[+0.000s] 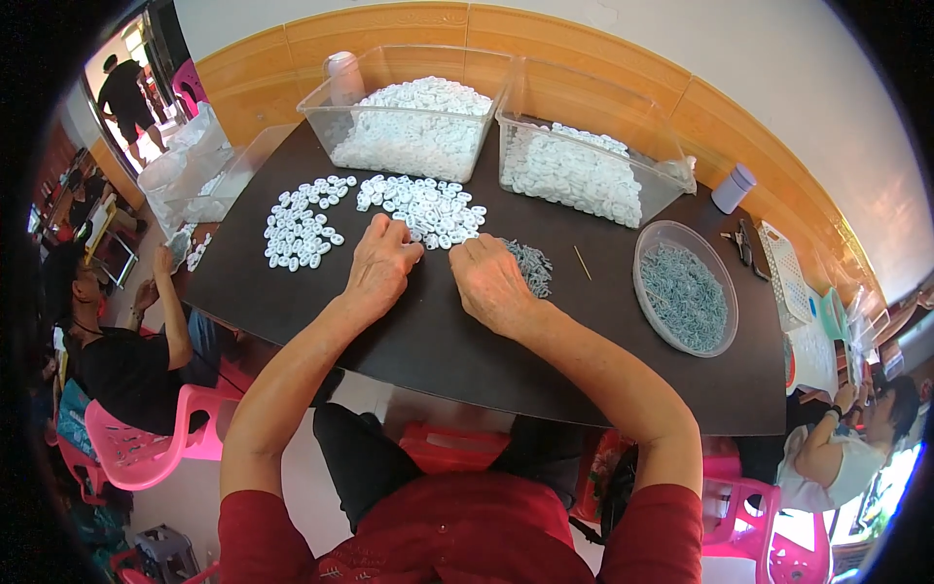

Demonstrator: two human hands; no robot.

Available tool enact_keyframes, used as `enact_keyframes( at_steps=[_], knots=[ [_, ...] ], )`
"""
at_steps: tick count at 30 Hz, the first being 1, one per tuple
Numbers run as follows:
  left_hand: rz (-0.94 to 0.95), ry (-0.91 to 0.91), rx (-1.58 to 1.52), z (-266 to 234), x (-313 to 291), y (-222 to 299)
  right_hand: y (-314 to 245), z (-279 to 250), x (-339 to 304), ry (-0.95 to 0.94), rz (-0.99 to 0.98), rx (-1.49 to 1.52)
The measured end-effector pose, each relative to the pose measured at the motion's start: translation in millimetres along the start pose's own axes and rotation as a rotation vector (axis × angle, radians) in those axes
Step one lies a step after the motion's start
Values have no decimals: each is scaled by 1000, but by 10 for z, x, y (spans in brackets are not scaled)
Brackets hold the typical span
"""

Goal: Manually assembling small white and grey plastic components into pairs at a workshop table.

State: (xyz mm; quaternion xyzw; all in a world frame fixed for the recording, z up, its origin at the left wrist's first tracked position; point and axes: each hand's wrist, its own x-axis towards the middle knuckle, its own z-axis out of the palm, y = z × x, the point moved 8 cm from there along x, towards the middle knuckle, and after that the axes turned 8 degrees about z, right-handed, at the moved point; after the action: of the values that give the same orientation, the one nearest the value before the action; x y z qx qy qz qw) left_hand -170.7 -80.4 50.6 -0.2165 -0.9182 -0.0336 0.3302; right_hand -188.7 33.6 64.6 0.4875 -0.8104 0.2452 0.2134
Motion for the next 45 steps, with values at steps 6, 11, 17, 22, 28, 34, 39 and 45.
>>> enact_keyframes(
  at_steps=[6, 11, 17, 22, 28, 34, 39, 45],
  knots=[
    [-4, -32, -72, 13, 53, 0, 87, -95, -30, -8, 166, 95],
    [-137, 37, -287, -84, 6, 20, 134, -116, -102, -26, 200, 167],
    [-729, 111, -1175, -99, -381, 110, 124, -138, -233, -132, 574, 561],
    [-903, 252, -1538, -203, -569, 379, -134, -196, -297, -154, 671, 748],
    [-1006, 389, -1647, -240, -729, 574, -311, -224, -352, -177, 645, 740],
    [-997, 424, -1616, -261, -797, 640, -404, -221, -365, -191, 631, 732],
    [-1005, 414, -1570, -307, -828, 656, -447, -207, -372, -208, 614, 728],
    [-998, 402, -1548, -284, -844, 649, -443, -185, -372, -212, 615, 726]
  ],
)
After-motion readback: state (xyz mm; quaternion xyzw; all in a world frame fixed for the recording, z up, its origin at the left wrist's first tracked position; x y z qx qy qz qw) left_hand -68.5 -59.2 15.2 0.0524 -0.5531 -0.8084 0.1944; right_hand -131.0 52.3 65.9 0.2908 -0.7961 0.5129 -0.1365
